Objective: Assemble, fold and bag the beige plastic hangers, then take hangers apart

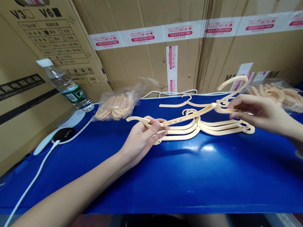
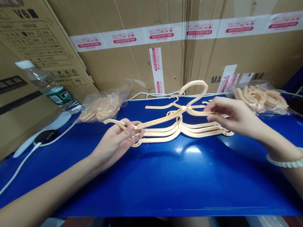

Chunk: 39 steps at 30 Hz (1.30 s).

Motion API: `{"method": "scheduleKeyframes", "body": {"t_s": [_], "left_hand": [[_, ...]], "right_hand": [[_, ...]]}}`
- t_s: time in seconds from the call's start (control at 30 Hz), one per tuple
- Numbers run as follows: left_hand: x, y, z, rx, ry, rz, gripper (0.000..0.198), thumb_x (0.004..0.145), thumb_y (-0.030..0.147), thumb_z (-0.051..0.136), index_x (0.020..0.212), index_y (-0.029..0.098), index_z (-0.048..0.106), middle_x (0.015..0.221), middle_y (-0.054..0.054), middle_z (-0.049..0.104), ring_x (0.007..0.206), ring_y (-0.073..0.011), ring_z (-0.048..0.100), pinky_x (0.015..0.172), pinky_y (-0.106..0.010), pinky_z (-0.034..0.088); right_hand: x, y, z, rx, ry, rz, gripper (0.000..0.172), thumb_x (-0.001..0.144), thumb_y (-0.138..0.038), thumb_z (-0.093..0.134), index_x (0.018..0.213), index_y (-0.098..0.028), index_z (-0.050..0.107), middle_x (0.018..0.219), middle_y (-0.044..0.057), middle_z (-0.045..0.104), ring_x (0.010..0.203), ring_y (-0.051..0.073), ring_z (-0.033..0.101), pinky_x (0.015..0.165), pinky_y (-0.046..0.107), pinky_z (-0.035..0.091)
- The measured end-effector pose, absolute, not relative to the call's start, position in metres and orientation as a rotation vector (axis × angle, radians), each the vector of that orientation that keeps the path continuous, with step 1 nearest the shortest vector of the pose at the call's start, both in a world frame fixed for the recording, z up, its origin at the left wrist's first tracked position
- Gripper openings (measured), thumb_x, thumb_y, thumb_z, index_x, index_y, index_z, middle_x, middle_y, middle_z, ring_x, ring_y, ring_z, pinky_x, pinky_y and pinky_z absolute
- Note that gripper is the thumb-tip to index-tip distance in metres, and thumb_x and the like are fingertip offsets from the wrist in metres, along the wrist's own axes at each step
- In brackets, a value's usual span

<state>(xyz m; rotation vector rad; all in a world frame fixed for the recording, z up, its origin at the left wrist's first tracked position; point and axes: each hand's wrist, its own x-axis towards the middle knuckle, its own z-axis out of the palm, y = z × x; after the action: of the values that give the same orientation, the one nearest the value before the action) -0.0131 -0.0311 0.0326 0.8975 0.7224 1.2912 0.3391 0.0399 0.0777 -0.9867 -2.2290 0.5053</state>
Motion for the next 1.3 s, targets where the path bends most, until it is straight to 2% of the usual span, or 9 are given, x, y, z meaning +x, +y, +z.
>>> {"method": "scheduleKeyframes", "body": {"t_s": [0.4,0.57,0.8,1.03,1.3], "left_hand": [[-0.0133,-0.0352,0.0378,0.869,0.751,1.218,0.030,0.070,0.027,0.090,0.073,0.015,0.062,0.089,-0.003,0.070,0.080,-0.0155,0.069,0.083,-0.032,0.055],[-0.0124,-0.0357,0.0343,0.883,0.726,1.227,0.028,0.067,0.025,0.090,0.067,0.014,0.064,0.076,-0.002,0.067,0.071,-0.0132,0.065,0.074,-0.027,0.053],[-0.0123,-0.0357,0.0332,0.783,0.742,1.228,0.025,0.070,0.016,0.085,0.066,0.014,0.060,0.085,-0.005,0.071,0.077,-0.0158,0.067,0.084,-0.033,0.054],[-0.0122,-0.0358,0.0312,0.806,0.771,1.240,0.022,0.071,0.015,0.084,0.068,0.013,0.062,0.079,-0.004,0.069,0.071,-0.0146,0.066,0.076,-0.031,0.053],[-0.0114,-0.0355,0.0305,0.849,0.810,1.308,0.024,0.069,0.010,0.081,0.066,0.013,0.057,0.071,-0.003,0.067,0.064,-0.0134,0.064,0.064,-0.025,0.049]], "right_hand": [[0.3370,0.0374,0.0785,-0.981,-2.266,0.420,0.026,0.085,-0.045,0.071,0.090,-0.021,0.067,0.088,0.008,0.067,0.077,0.021,0.064,0.068,0.032,0.053],[0.3363,0.0362,0.0762,-0.923,-2.303,0.423,0.018,0.088,-0.038,0.069,0.092,-0.021,0.067,0.088,0.007,0.068,0.078,0.020,0.066,0.070,0.032,0.054],[0.3400,0.0388,0.0742,-0.910,-2.272,0.408,0.018,0.086,-0.038,0.072,0.095,-0.022,0.068,0.093,0.007,0.070,0.080,0.021,0.068,0.076,0.034,0.058],[0.3432,0.0414,0.0694,-0.853,-2.303,0.356,0.013,0.088,-0.030,0.069,0.100,-0.023,0.068,0.101,0.007,0.069,0.086,0.021,0.069,0.078,0.032,0.058],[0.3371,0.0385,0.0711,-0.826,-2.373,0.272,0.012,0.088,-0.031,0.071,0.097,-0.023,0.068,0.090,0.003,0.068,0.075,0.017,0.066,0.066,0.028,0.053]]}}
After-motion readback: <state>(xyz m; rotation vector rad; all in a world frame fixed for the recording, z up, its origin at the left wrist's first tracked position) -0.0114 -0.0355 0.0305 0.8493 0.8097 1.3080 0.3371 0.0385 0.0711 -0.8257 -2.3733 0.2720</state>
